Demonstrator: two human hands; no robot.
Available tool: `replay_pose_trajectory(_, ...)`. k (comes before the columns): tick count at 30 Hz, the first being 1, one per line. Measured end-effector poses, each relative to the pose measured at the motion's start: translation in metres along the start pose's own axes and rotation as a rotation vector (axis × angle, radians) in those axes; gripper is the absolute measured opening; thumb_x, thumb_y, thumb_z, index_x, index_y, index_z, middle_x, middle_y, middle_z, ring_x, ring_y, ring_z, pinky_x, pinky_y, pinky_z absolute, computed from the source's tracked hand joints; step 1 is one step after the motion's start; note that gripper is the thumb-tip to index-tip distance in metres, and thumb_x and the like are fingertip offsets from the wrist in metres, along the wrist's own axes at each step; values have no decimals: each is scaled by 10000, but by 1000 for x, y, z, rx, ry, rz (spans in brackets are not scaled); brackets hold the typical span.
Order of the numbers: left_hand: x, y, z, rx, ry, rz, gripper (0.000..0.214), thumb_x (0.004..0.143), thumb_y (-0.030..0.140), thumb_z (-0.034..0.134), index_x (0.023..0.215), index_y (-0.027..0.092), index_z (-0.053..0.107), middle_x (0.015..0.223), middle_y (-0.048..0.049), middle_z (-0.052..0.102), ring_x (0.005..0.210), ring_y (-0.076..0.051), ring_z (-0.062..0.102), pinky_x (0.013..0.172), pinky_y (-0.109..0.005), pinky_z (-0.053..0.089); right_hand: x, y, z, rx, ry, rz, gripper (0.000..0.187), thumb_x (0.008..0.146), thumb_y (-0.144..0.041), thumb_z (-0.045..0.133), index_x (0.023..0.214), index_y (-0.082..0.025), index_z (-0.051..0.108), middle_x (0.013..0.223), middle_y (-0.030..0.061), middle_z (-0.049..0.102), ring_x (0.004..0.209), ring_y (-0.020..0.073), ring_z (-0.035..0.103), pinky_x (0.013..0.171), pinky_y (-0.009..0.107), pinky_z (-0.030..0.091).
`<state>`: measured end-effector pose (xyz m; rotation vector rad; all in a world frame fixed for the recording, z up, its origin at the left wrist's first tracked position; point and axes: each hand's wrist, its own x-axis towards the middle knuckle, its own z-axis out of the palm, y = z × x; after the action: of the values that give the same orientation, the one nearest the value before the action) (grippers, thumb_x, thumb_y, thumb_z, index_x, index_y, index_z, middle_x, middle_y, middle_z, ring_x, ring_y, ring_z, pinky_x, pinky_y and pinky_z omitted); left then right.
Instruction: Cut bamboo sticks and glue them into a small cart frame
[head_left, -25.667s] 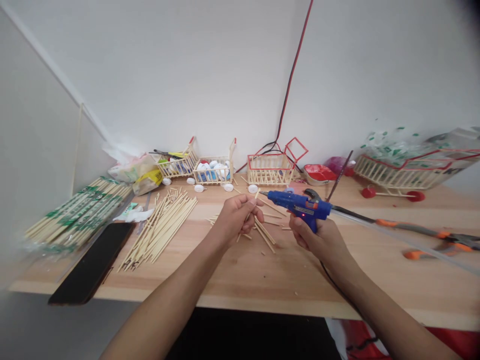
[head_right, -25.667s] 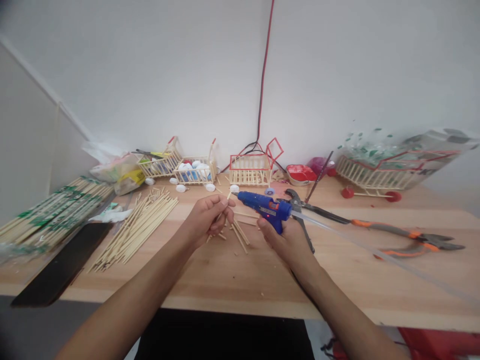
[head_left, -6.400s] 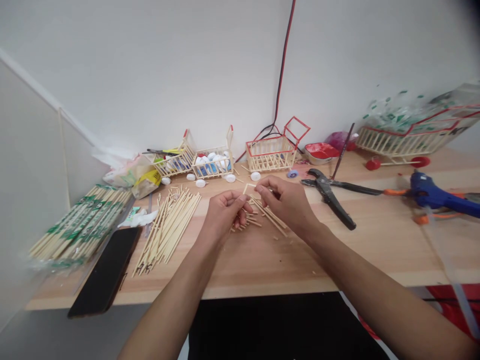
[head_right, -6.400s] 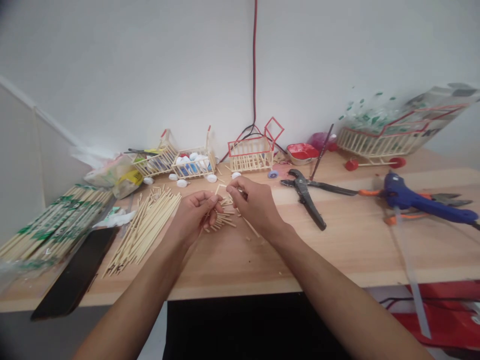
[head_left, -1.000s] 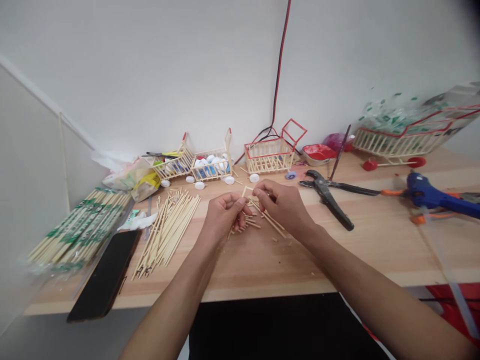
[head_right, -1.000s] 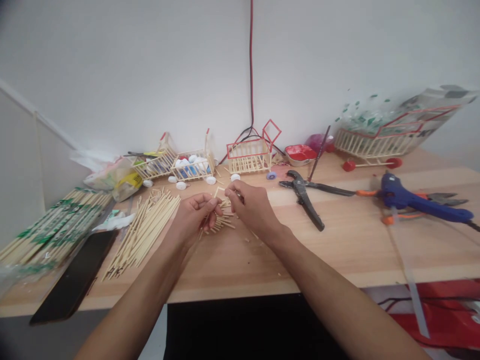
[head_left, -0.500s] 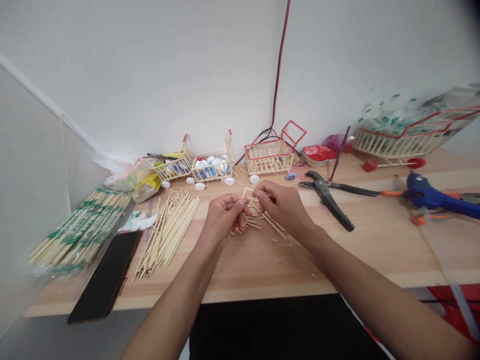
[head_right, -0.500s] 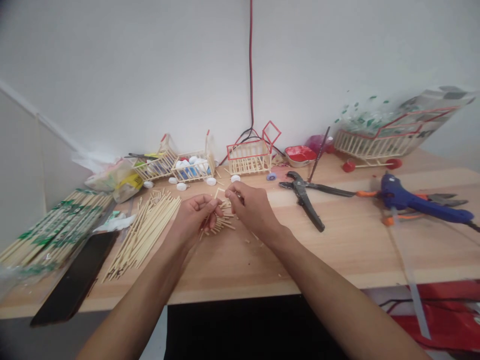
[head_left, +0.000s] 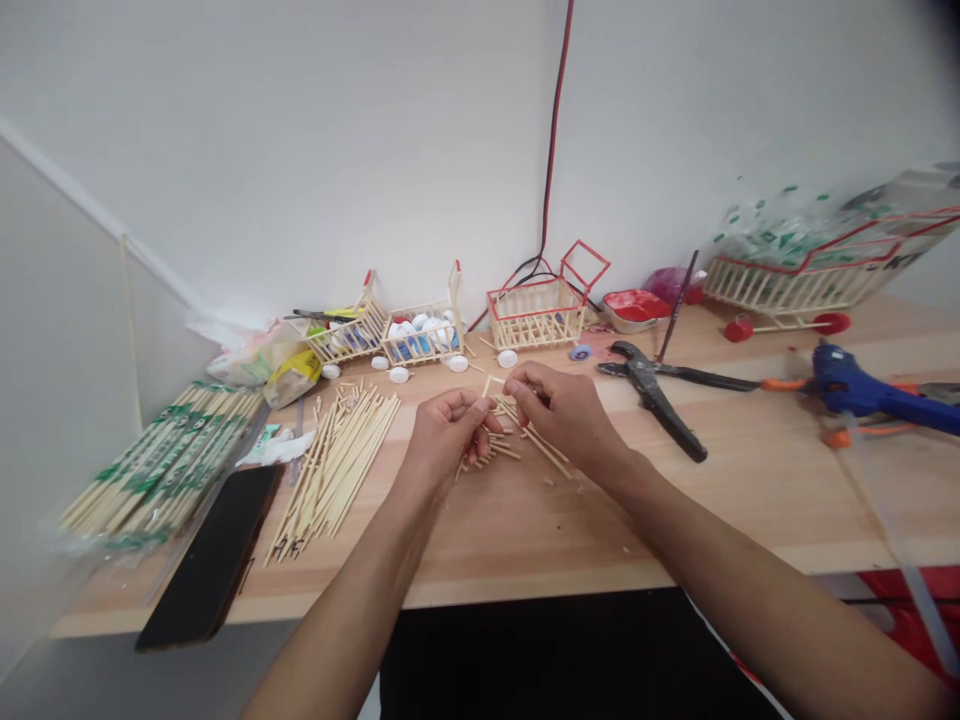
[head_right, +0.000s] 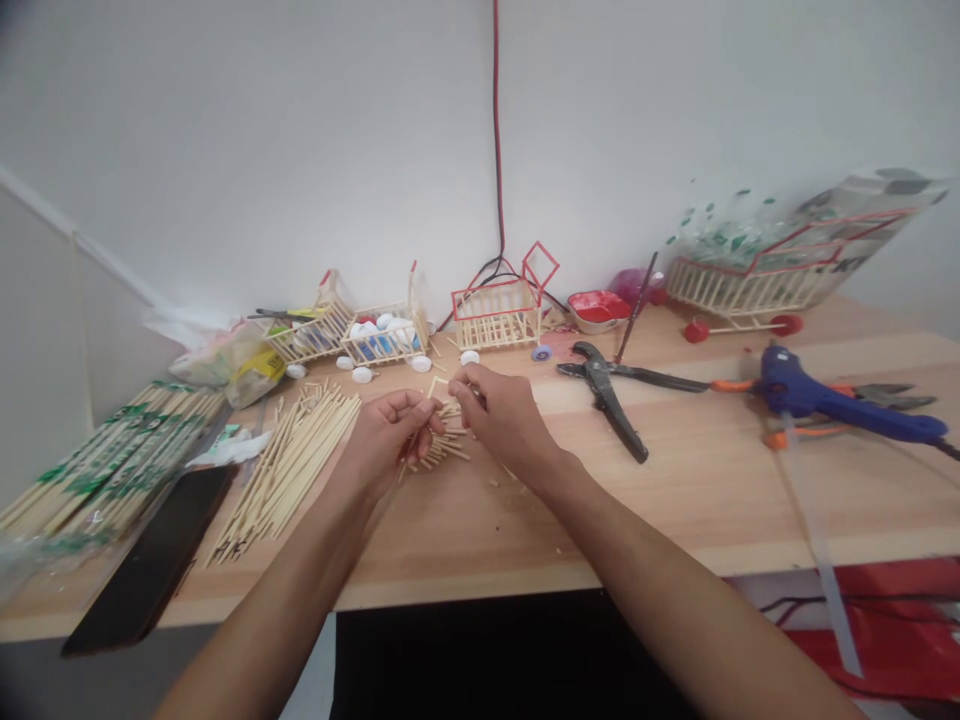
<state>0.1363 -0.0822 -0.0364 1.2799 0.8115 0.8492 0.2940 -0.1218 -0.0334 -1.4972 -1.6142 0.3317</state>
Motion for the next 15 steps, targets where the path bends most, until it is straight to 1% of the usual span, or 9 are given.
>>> replay_pose_trajectory(6, 0, 0, 0, -25, 4, 14, 270, 723, 361, 715, 692, 119, 599, 558, -1, 630, 343, -41, 448, 323, -150, 284, 0, 1, 0, 9, 0, 2, 180, 900, -233, 507, 751, -186, 596, 534, -62, 567, 501, 77, 489, 551, 199, 322)
replay_pose_trajectory(15, 1, 0, 0, 10, -14, 20, 279, 750, 367, 688, 661, 118, 598, 470, 10, 576, 328, -43, 420, 329, -152, 284, 0, 2, 0, 6, 4, -15, 168, 900, -229, 508, 762, -189, 597, 531, -65, 571, 497, 73, 493, 549, 194, 324)
